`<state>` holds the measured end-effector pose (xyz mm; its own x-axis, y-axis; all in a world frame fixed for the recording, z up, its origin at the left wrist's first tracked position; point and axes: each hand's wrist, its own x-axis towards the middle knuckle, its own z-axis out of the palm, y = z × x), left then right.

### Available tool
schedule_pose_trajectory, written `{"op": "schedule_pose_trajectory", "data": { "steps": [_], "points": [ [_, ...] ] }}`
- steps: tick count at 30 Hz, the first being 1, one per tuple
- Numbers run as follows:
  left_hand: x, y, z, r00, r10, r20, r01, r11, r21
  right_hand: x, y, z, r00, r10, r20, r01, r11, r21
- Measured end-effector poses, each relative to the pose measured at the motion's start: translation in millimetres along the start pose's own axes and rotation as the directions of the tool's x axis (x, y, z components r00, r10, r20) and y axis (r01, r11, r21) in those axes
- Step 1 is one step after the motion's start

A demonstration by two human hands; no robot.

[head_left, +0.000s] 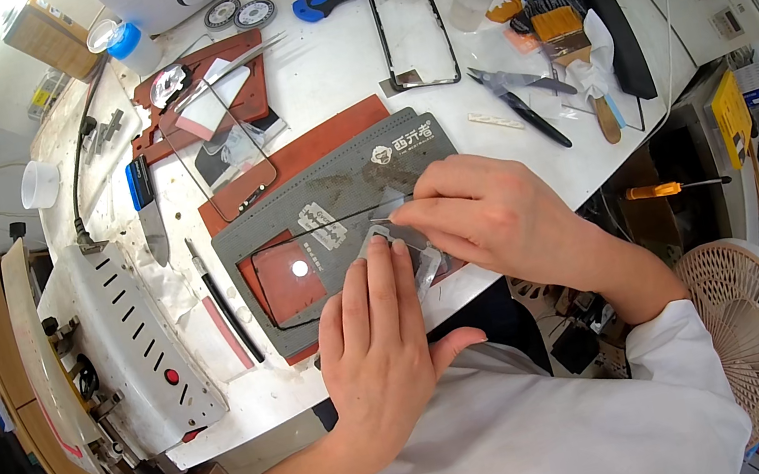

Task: The person is repairing a smartphone screen assembly. They peel off a protective film from the screen, then use a metal spudger to carefully separate the screen layers and remove a small internal component. The person works on a cluttered workbench with various tools and electronic parts visible.

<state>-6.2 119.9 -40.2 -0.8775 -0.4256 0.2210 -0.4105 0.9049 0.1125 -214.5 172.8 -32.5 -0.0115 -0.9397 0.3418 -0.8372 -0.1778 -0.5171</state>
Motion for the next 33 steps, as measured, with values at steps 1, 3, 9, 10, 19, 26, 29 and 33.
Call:
{"op": "schedule_pose_trajectory", "data": {
  "steps": [1, 3, 9, 10, 19, 26, 29, 33],
  "points": [
    [-0.1, -0.1, 0.1, 1.000, -0.001, 0.000, 0.001, 1.000, 0.001, 0.1, -0.2, 0.2, 1.000, -0.002, -0.003, 0.002, 1.000, 0.001],
    [-0.2, -0.2, 0.4, 1.000, -0.003, 0.003, 0.003, 1.000, 0.002, 0.3, -0.5, 0.5, 1.000, -0.007, -0.008, 0.007, 1.000, 0.002],
    [0.1, 0.3, 1.2, 1.000, -0.003, -0.003, 0.003, 1.000, 0.004, -0.6, -1.1, 0.2, 1.000, 0.000, -0.002, 0.000, 1.000, -0.001],
    [0.1, 0.2, 1.2, 1.000, -0.002, -0.004, 0.002, 1.000, 0.005, -0.8, -1.2, 0.2, 1.000, 0.002, -0.001, -0.002, 1.000, 0.004],
    [-1.0, 2.0, 3.4, 1.000, -0.013, 0.009, 0.014, 0.999, -0.037, -2.4, -3.5, 0.9, 1.000, 0.016, -0.010, -0.016, 1.000, 0.012],
    [-1.3, 2.9, 4.0, 1.000, -0.019, 0.001, 0.019, 1.000, -0.017, -1.9, -2.2, 0.2, 1.000, 0.011, 0.002, -0.011, 1.000, 0.002],
    [-0.4, 2.8, 3.2, 1.000, -0.015, -0.007, 0.015, 1.000, 0.017, -1.8, -2.6, 0.4, 1.000, 0.010, -0.005, -0.010, 1.000, 0.001],
    [0.2, 3.3, 2.9, 1.000, -0.013, -0.012, 0.014, 1.000, 0.021, -2.0, -2.8, 0.5, 1.000, 0.018, -0.014, -0.018, 1.000, 0.012]
  ]
}}
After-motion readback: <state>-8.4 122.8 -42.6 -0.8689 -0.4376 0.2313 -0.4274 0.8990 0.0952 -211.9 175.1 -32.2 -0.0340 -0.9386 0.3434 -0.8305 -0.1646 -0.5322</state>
